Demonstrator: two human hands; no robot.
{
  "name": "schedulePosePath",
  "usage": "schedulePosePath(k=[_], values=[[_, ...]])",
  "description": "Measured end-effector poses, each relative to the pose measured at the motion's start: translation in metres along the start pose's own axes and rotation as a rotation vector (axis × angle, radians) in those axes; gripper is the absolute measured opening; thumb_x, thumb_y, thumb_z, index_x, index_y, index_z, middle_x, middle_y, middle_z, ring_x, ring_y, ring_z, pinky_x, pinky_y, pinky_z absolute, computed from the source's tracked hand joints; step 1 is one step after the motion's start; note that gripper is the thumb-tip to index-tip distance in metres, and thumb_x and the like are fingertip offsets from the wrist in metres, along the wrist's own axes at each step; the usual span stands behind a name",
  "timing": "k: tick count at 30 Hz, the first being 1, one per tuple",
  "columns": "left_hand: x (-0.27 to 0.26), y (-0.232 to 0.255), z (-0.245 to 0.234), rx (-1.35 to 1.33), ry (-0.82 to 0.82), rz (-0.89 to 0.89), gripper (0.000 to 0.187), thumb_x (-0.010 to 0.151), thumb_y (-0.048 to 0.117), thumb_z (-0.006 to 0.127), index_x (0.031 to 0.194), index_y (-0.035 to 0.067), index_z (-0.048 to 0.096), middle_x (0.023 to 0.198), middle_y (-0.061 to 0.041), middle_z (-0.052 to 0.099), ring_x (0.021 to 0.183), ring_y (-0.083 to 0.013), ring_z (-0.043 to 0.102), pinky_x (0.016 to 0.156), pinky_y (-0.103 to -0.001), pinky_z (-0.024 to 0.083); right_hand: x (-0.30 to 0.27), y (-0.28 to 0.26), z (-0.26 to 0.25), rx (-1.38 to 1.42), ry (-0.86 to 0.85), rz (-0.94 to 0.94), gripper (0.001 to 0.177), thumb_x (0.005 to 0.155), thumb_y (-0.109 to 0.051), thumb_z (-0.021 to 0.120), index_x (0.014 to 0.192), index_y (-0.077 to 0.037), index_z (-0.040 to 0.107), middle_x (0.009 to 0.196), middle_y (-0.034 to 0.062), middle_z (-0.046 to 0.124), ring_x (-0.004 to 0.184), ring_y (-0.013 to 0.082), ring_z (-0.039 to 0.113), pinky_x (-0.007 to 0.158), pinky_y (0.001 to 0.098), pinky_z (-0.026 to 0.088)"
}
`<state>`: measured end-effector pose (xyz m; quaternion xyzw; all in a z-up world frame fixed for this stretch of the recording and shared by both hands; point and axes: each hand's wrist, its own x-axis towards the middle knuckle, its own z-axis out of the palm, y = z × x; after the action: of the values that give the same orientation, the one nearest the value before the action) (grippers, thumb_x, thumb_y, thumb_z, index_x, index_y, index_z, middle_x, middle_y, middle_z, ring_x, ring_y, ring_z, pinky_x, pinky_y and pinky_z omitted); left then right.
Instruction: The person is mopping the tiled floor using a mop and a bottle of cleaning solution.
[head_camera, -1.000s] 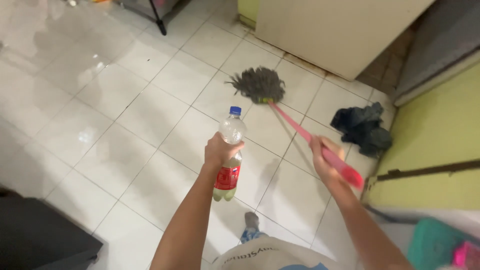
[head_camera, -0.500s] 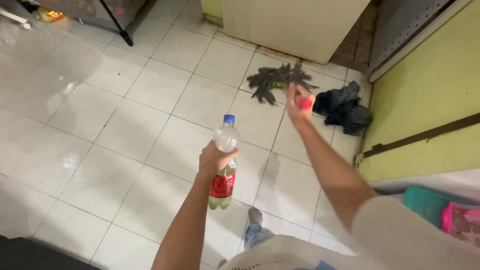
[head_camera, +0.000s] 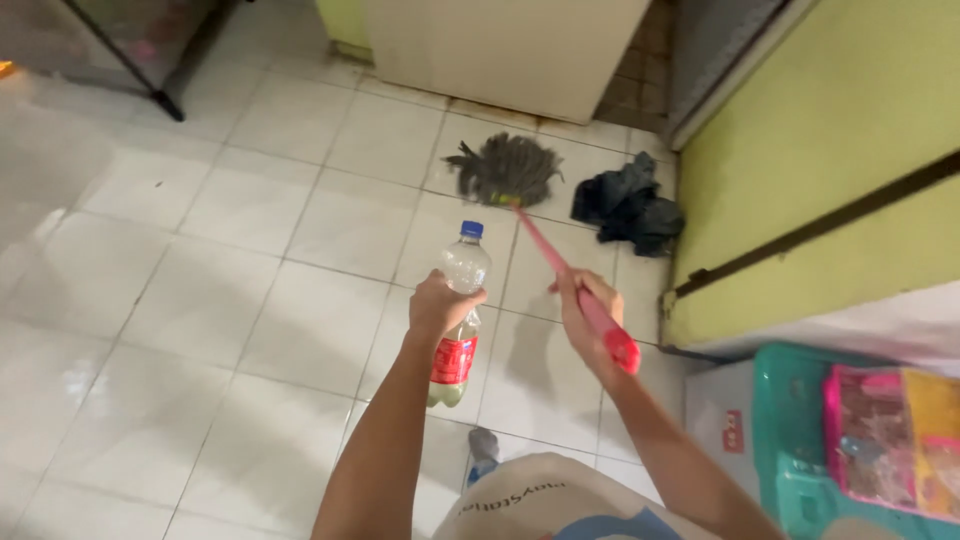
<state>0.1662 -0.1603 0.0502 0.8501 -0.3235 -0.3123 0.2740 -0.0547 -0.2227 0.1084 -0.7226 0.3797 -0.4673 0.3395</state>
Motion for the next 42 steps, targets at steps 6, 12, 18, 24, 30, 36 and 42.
schedulePosePath(k=[6, 12, 18, 24, 30, 36, 42], values=[[0.01, 0.034, 0.015, 0.003, -0.072, -0.018, 0.076, 0.064, 0.053, 0.082, 0.114, -0.001, 0.063, 0.108, -0.018, 0.075, 0.1, -0.0321, 0.074, 0.088, -0.041, 0.06, 0.02, 0.031, -0.018, 0.038, 0.068, -0.136, 0.03, 0.101, -0.007, 0.054, 0.072, -0.003, 0.061, 0.076, 0.0058, 0.069, 0.068, 0.0145, 0.063, 0.068, 0.0268, 0.049], [-0.009, 0.027, 0.009, 0.085, -0.134, -0.051, 0.071, 0.065, 0.055, 0.079, 0.116, 0.007, 0.071, 0.112, -0.013, 0.076, 0.105, -0.0306, 0.072, 0.089, -0.041, 0.057, 0.108, 0.112, 0.04, 0.057, -0.037, 0.071, 0.029, 0.103, -0.02, 0.063, 0.08, -0.003, 0.068, 0.071, 0.0032, 0.068, 0.066, 0.0076, 0.056, 0.062, 0.0264, 0.046], [-0.047, 0.006, 0.0, 0.253, -0.351, -0.158, 0.084, 0.062, 0.063, 0.077, 0.13, 0.016, 0.066, 0.127, -0.009, 0.07, 0.118, -0.0293, 0.065, 0.099, -0.042, 0.052, 0.057, 0.123, 0.043, 0.054, 0.005, -0.04, 0.023, 0.101, -0.015, 0.066, 0.08, -0.004, 0.067, 0.075, 0.0023, 0.07, 0.068, 0.0071, 0.06, 0.064, 0.0257, 0.048], [-0.102, -0.036, 0.02, 0.357, -0.418, -0.242, 0.093, 0.061, 0.066, 0.08, 0.136, 0.014, 0.065, 0.133, -0.012, 0.068, 0.121, -0.0282, 0.065, 0.101, -0.04, 0.05, -0.118, 0.017, -0.036, -0.016, 0.042, 0.113, 0.026, 0.101, -0.011, 0.063, 0.076, -0.003, 0.066, 0.066, 0.0041, 0.065, 0.059, 0.0096, 0.057, 0.055, 0.0274, 0.045], [-0.163, -0.069, 0.031, 0.467, -0.461, -0.252, 0.096, 0.057, 0.069, 0.08, 0.137, 0.018, 0.066, 0.134, -0.007, 0.069, 0.12, -0.0249, 0.067, 0.101, -0.037, 0.053, -0.248, -0.121, -0.089, -0.12, 0.161, -0.256, 0.043, 0.108, -0.011, 0.044, 0.066, -0.007, 0.051, 0.058, 0.0025, 0.052, 0.054, 0.0149, 0.052, 0.073, 0.0384, 0.043], [-0.223, -0.122, 0.045, 0.528, -0.511, -0.163, 0.097, 0.059, 0.073, 0.079, 0.135, 0.015, 0.068, 0.135, -0.01, 0.066, 0.12, -0.0265, 0.066, 0.099, -0.038, 0.052, -0.284, -0.1, -0.068, -0.098, 0.243, -0.098, 0.044, 0.106, -0.015, 0.046, 0.063, -0.005, 0.05, 0.055, 0.004, 0.052, 0.046, 0.0152, 0.047, 0.05, 0.0327, 0.04], [-0.288, -0.136, 0.037, 0.517, -0.526, -0.299, 0.095, 0.058, 0.07, 0.079, 0.135, 0.016, 0.065, 0.13, -0.008, 0.071, 0.114, -0.0268, 0.071, 0.096, -0.038, 0.056, -0.27, -0.051, -0.047, 0.013, 0.127, 0.029, 0.041, 0.108, -0.021, 0.057, 0.073, -0.002, 0.06, 0.061, 0.0021, 0.055, 0.056, 0.0094, 0.047, 0.054, 0.0285, 0.041]])
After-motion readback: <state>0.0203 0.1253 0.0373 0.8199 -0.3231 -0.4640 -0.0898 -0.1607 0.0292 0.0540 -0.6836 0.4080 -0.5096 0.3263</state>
